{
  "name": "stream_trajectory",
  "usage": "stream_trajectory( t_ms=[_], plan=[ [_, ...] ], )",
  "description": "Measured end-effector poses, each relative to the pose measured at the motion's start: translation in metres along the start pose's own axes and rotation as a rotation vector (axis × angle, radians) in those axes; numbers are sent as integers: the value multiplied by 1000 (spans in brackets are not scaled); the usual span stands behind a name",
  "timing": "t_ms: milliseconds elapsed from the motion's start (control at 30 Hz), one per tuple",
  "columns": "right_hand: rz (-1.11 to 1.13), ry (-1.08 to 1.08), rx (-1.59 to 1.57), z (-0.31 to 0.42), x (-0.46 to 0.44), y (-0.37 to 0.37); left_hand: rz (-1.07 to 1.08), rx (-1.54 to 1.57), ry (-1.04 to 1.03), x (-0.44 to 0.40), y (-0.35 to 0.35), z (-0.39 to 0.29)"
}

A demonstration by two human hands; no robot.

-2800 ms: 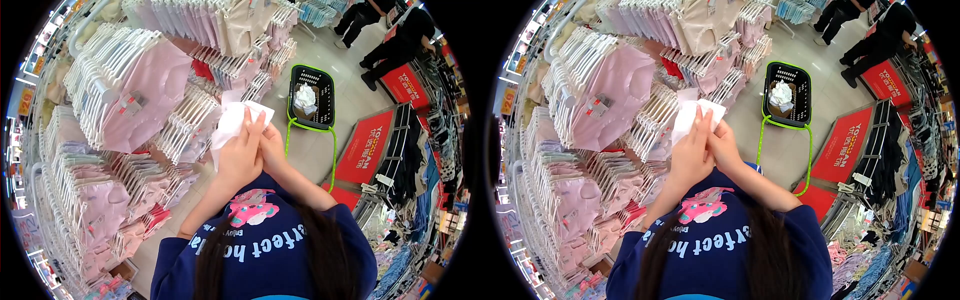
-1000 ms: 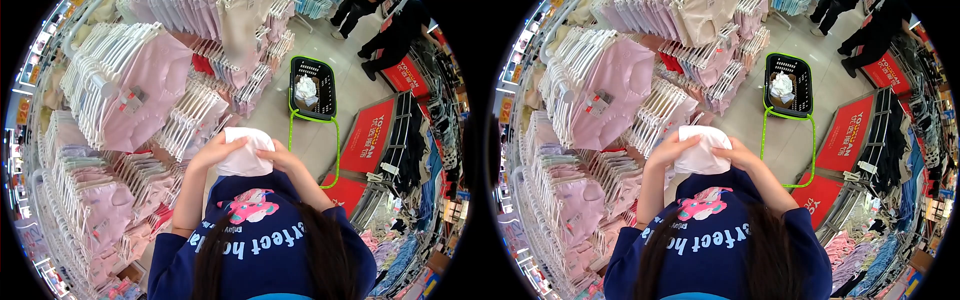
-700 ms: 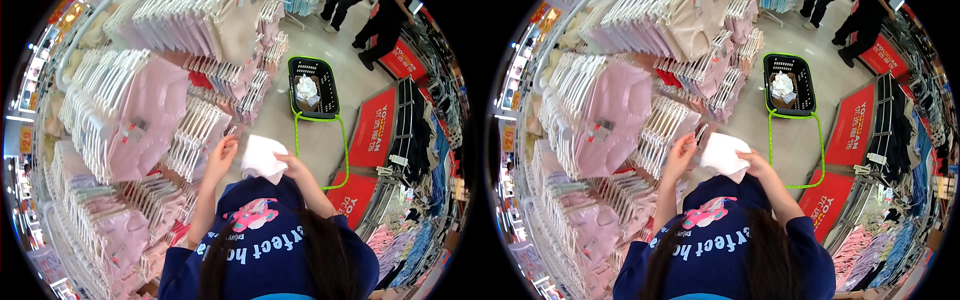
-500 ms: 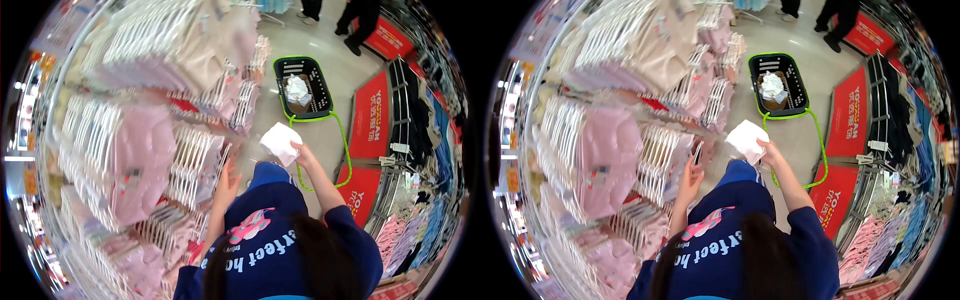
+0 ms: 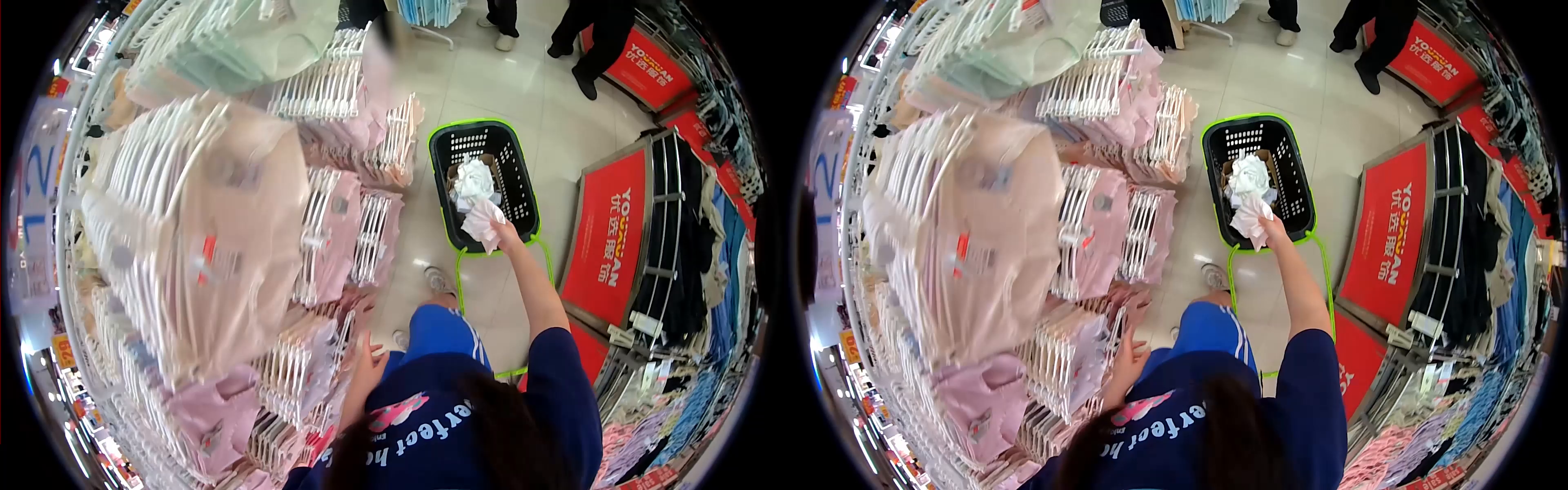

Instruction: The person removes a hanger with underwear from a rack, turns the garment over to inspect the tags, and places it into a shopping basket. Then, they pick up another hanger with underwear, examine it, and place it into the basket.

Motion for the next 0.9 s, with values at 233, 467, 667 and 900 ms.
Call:
stream_trajectory(
  t_ms=[233, 467, 667, 900],
  plan=[
    [-320, 367, 612, 87, -124, 39, -12, 224, 59, -50, -24, 2],
    [-247, 590, 1374, 41, -203, 15, -53, 143, 269, -57, -37, 57],
    [-100, 54, 1419, -109, -181, 21, 9, 150, 399, -47, -56, 82],
    [-211, 490, 1626, -122, -65, 31, -18, 54, 328, -35, -44, 50]
  ],
)
Point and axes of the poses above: each hand's wrist, its own x-axis away from the middle knuckle, its own y-axis out of the back of the hand, z = x × y, the point moved 8 cm from there along -x, towards the middle knuckle, and after that the axes turned 4 degrees about -y, right-handed, at the moved point
